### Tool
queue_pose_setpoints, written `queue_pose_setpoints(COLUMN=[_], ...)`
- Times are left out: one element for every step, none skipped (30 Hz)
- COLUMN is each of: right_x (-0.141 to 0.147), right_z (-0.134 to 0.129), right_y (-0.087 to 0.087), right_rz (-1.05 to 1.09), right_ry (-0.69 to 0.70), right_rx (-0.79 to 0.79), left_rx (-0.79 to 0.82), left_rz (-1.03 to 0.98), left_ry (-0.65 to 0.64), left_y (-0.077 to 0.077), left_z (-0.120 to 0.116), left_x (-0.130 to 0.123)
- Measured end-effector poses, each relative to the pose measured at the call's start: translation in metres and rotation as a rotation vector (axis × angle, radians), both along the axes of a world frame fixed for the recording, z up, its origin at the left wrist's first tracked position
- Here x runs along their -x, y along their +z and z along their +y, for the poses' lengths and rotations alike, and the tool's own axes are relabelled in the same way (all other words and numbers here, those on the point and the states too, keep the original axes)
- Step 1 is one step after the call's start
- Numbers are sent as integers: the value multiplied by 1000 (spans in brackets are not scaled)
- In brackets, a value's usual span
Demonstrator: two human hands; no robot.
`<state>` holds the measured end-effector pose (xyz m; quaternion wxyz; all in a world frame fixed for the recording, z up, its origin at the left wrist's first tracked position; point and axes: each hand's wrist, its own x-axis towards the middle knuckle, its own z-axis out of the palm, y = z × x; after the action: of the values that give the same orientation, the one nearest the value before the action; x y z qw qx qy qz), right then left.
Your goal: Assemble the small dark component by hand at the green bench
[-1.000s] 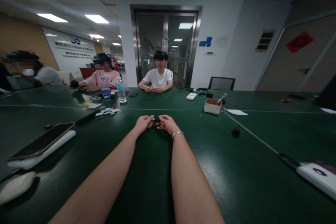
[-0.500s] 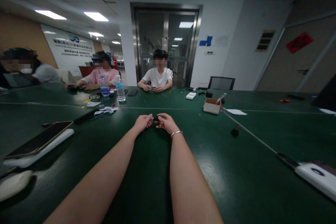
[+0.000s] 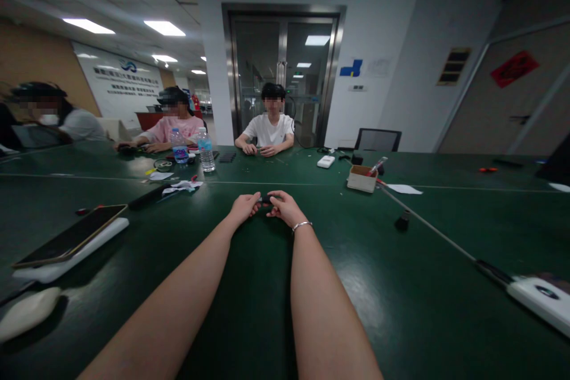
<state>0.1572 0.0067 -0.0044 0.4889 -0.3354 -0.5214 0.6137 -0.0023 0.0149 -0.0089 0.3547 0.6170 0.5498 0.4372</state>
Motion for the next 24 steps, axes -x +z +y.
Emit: queue_pose_setpoints(right_x=[0,0,0,-1,-1,-1,-1,-1,-1,-2,-2,-2,-2,-2,-2,-1,-1,-1,-1,0,0,0,1,1], right_z=[0,0,-1,-1,-1,-1,-1,-1,-1,-1,-2,-2,-2,-2,-2,-2,-2,-2,-2,-1,-1,0,0,1], right_y=[0,0,0,0,0,0,0,0,1,1,1,1,1,1,1,2,2,2,2,2,2,2,1,1], right_rz=[3,6,7,8,8,9,10,12,12,13,14,16,18,20,20,20,19,17,13,9,6,3,0,-2], right_ry=[2,4,7,10,13,17,22,29,34,38,43,45,47,48,49,48,43,38,31,23,15,5,-5,-17], right_rx=[1,1,-1,-4,-6,-9,-12,-14,-17,-20,-23,-24,-24,-23,-21,-17,-12,-5,6,16,26,35,40,44], left_rx=[-5,-10,-13,-17,-20,-22,-23,-22,-20,-17,-13,-8,-4,0,1,2,1,-1,-3,-5,-5,-2,2,7], left_rz=[10,21,32,41,51,60,68,74,77,79,78,74,70,64,57,48,41,33,26,19,12,5,-2,-10], left_ry=[8,17,28,38,47,56,62,65,67,67,66,65,65,64,62,57,52,47,40,32,24,15,5,-5], left_y=[0,0,0,1,1,1,2,2,3,3,4,4,4,4,4,3,3,2,1,1,0,0,0,-1], left_z=[0,0,0,0,0,0,0,0,0,-1,-1,-1,-2,-2,-1,-1,0,0,1,1,2,2,2,2], left_x=[0,0,0,0,0,0,0,0,0,0,0,0,0,0,0,0,0,0,0,0,0,-1,-1,-2])
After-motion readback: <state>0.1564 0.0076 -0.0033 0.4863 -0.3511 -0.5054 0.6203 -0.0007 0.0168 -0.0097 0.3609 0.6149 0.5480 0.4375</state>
